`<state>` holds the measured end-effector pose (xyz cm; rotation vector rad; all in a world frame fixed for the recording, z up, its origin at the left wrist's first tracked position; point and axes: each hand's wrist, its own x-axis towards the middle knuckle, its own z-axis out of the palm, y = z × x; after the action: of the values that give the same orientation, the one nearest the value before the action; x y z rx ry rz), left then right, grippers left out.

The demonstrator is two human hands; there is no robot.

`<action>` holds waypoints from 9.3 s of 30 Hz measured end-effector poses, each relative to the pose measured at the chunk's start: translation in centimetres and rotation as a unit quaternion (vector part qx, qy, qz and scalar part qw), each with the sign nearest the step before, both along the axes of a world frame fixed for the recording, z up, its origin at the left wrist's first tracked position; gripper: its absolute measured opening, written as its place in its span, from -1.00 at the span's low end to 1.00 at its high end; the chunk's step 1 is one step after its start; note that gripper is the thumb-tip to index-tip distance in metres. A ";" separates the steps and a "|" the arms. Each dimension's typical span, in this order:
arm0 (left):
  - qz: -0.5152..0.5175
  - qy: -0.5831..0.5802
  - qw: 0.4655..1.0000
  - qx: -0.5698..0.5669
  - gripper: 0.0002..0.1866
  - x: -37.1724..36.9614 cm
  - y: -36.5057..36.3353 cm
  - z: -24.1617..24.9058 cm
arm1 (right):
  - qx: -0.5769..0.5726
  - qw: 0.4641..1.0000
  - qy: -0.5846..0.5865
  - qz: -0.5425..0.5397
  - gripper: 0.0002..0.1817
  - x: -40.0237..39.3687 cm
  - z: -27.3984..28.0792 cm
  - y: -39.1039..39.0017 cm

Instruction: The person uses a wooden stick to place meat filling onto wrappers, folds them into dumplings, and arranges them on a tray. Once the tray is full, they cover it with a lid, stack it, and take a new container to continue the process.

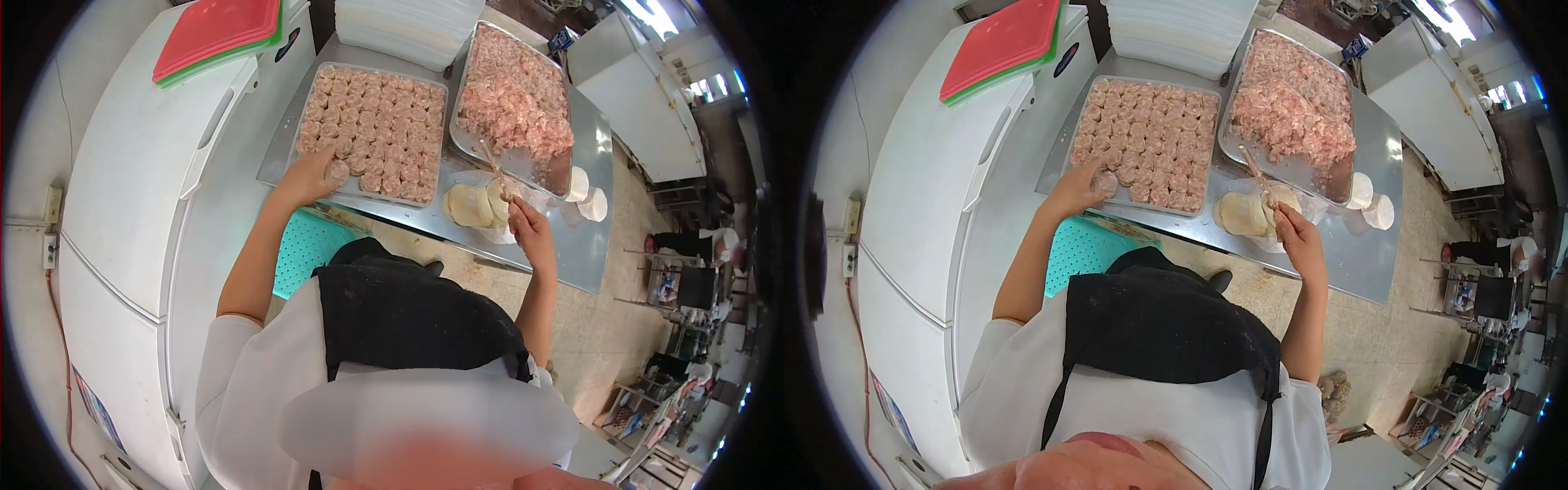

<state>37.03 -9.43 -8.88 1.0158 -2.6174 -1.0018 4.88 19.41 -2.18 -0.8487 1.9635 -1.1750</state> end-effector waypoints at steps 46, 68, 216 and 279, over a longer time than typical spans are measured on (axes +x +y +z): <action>-0.001 0.138 0.988 -0.073 -0.73 -32.1 13.0 2.5 | 0.004 0.877 0.439 0.195 -0.67 -30.6 3.3 -4.8; -0.136 0.002 0.982 -0.133 -0.31 -30.5 19.3 -3.1 | 0.016 0.728 0.611 0.311 -0.86 -21.7 1.1 -8.7; -0.113 0.327 0.938 0.027 -0.34 -37.2 12.0 11.5 | -0.010 0.936 0.179 0.302 -0.65 -25.8 10.4 1.6; 0.084 0.042 0.992 -0.083 -0.24 0.6 0.2 -3.0 | 0.004 0.998 -0.018 -0.068 -0.59 2.6 -0.7 5.0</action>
<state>37.64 -9.25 -11.88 1.1059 -2.4525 -0.7583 7.50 24.40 -2.84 -0.6938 2.0216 -1.2490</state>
